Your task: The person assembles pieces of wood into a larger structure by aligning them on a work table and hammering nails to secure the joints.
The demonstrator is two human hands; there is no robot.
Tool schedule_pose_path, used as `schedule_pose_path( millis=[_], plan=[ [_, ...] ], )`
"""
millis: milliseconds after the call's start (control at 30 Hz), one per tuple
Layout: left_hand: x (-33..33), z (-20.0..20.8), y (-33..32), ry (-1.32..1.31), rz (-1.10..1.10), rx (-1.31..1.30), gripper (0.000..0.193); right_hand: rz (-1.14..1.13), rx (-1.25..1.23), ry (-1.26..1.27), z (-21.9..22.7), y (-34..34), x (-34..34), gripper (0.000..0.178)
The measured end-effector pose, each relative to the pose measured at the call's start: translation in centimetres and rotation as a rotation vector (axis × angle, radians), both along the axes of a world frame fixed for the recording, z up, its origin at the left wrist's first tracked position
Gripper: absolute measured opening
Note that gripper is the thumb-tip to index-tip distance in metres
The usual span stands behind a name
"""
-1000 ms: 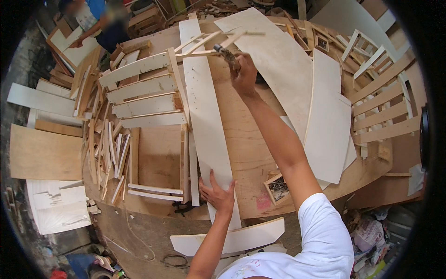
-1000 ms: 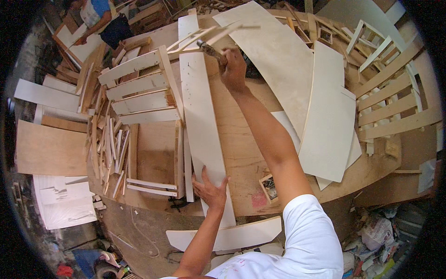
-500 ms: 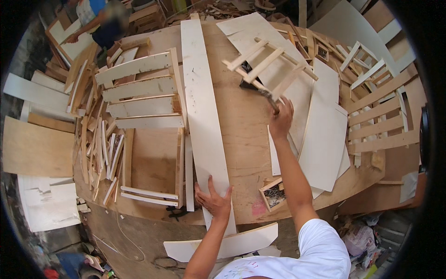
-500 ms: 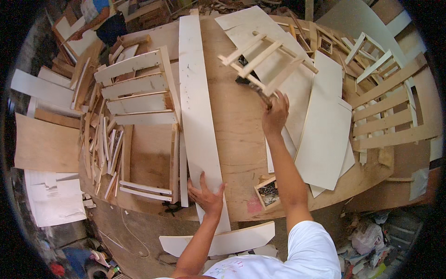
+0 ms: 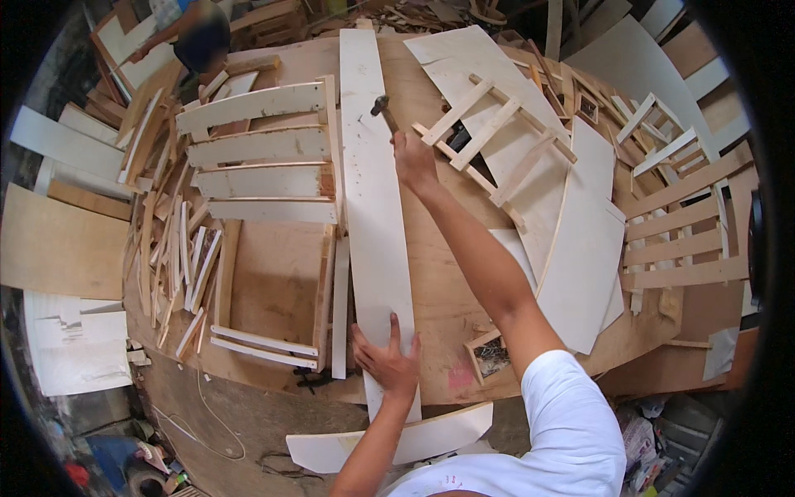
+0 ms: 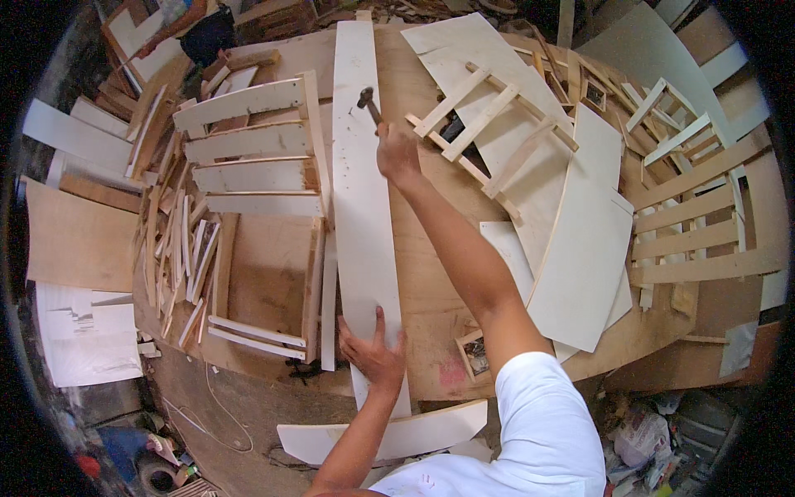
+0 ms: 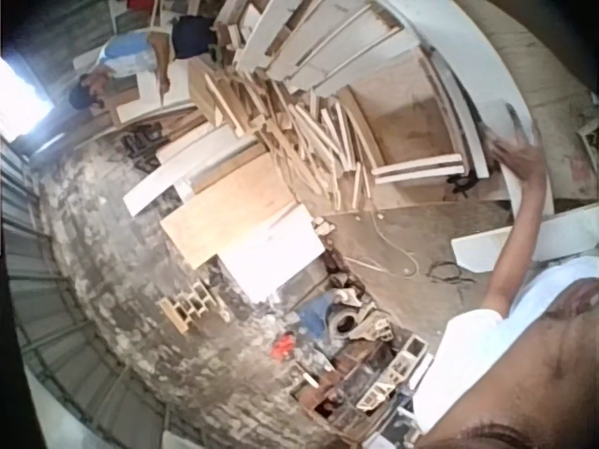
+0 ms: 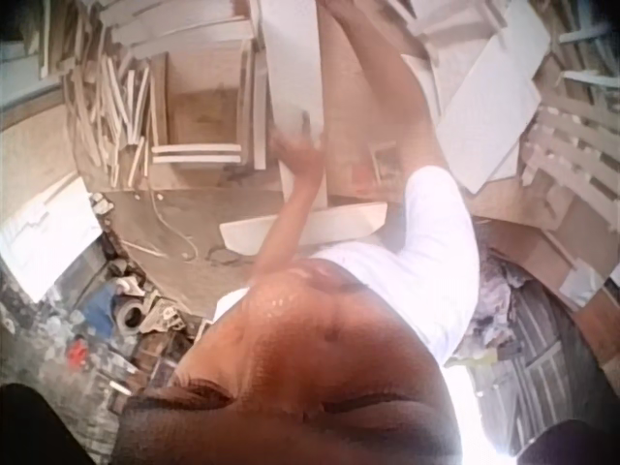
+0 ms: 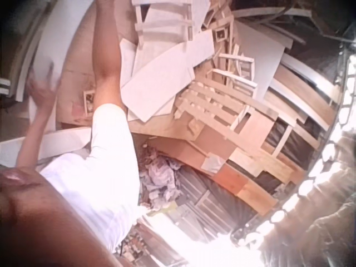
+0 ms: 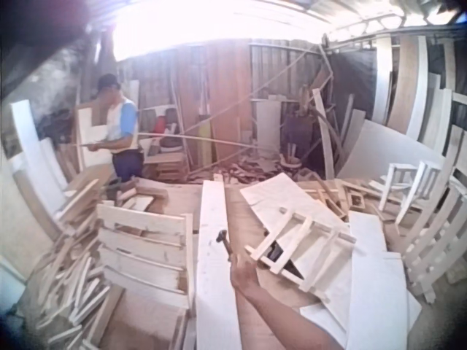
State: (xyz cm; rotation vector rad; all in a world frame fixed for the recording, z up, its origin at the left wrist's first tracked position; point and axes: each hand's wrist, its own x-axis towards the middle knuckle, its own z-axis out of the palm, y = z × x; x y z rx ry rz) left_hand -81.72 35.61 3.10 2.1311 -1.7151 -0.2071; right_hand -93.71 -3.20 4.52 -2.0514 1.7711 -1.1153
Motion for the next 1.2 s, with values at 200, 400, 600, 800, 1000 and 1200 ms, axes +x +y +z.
schedule_pose_path(
  millis=[200,400,600,800,1000,1200],
  plan=[
    [0.0,0.0,-0.1,-0.06,0.017,-0.004,0.072,-0.13,0.037,-0.249,-0.3,-4.7,2.7,0.044],
    [0.0,-0.2,-0.2,-0.047,0.023,-0.002,0.067,-0.187,0.11,-0.289,-2.4,-3.5,3.3,0.046],
    [-0.1,-0.4,-0.1,-0.027,0.022,-0.013,0.065,-0.212,0.068,-0.283,-1.7,-3.1,3.1,0.044],
    [-0.1,-0.7,0.2,-0.056,0.009,-0.024,0.064,-0.112,0.244,-0.166,-2.3,-3.4,3.4,0.044],
    [-0.3,-0.4,0.2,-0.074,0.001,-0.019,0.067,-0.083,0.188,-0.114,-3.2,-4.1,3.2,0.046],
    [0.0,-0.5,0.2,-0.053,-0.008,-0.009,0.064,-0.179,0.159,-0.102,-3.8,-4.7,3.4,0.048]
  ],
)
